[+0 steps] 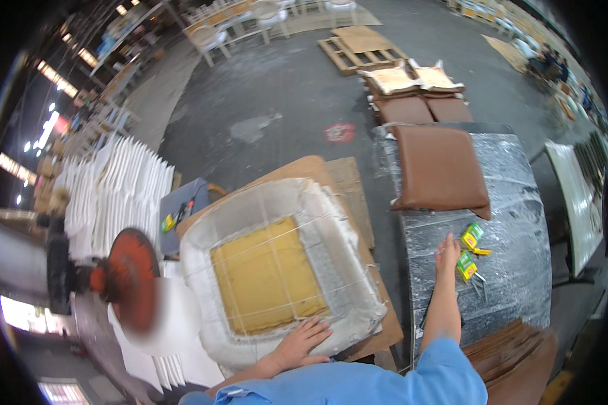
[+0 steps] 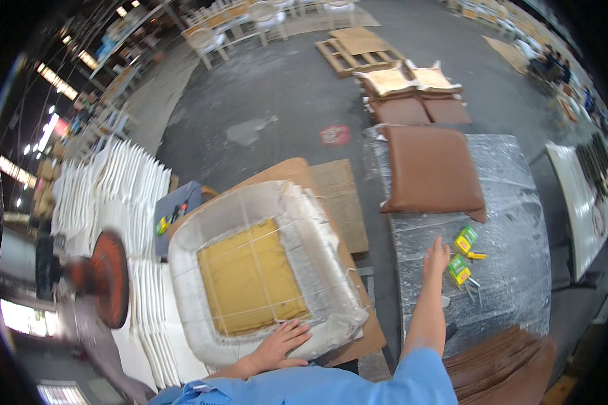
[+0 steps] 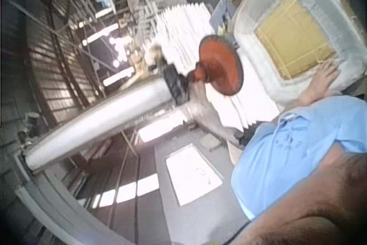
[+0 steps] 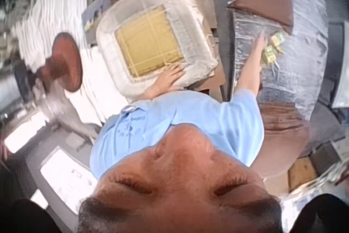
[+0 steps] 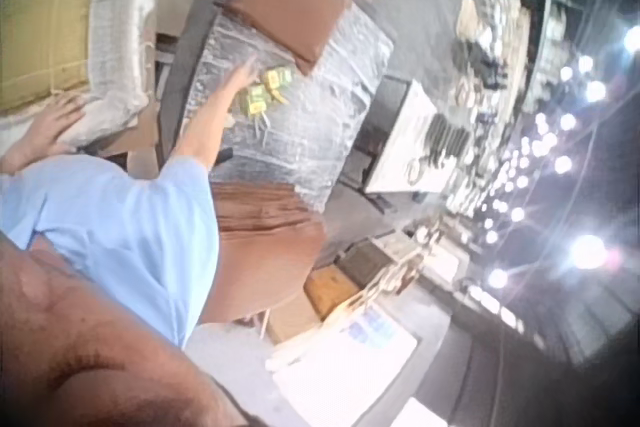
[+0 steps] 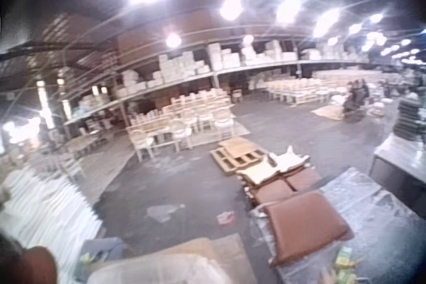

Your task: The person staples white fabric onto a wooden chair seat base using a pneumatic staple gun, then flips the seat to place a brown cushion on top. The person repeats the process with another seat, aligning and stapling the fabric around the edges.

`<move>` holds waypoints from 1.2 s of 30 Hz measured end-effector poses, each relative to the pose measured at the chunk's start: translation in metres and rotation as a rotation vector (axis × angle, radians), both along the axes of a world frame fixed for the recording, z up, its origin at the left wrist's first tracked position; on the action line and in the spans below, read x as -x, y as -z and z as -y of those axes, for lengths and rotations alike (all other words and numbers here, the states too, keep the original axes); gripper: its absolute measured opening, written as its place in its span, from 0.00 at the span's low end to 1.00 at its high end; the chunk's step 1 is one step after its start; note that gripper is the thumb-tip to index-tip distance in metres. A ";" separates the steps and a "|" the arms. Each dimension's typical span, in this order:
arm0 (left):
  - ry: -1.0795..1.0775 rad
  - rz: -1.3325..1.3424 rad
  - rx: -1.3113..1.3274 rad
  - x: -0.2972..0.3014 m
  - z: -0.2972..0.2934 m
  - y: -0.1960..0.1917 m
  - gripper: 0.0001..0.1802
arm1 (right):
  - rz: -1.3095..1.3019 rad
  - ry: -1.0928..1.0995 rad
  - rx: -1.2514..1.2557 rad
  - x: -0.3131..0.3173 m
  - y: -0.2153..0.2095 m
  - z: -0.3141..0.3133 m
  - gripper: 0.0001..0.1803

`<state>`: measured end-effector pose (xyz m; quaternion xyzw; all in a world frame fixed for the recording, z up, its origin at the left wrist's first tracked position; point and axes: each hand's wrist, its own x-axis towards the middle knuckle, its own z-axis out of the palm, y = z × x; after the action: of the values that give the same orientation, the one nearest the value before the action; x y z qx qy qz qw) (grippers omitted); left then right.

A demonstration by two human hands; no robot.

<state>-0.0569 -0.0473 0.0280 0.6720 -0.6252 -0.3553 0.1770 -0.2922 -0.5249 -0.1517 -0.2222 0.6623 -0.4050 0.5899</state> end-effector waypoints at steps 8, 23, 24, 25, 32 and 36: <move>-0.135 0.189 0.242 -0.002 -0.071 -0.013 0.39 | 0.123 -0.592 0.003 -0.049 -0.069 -0.205 0.27; 0.092 0.200 0.282 -0.030 -0.106 0.005 0.39 | -0.615 -0.190 0.309 0.115 -0.156 -0.432 0.20; 0.102 0.205 0.282 -0.035 -0.108 0.002 0.39 | -0.645 -0.133 0.297 0.127 -0.162 -0.449 0.19; 0.099 0.212 0.281 -0.038 -0.110 0.000 0.39 | -0.728 -0.041 0.301 0.148 -0.171 -0.462 0.18; 0.176 0.158 0.284 -0.037 -0.111 0.001 0.41 | -1.318 0.304 0.237 0.320 -0.224 -0.459 0.12; 0.153 0.187 0.302 -0.035 -0.109 0.000 0.41 | -1.352 0.272 0.025 0.344 -0.241 -0.396 0.18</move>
<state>-0.0215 0.0621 0.0280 0.6185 -0.7343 -0.2059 0.1893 -0.6358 -0.1289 0.0898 -0.3476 0.9021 -0.2554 -0.0113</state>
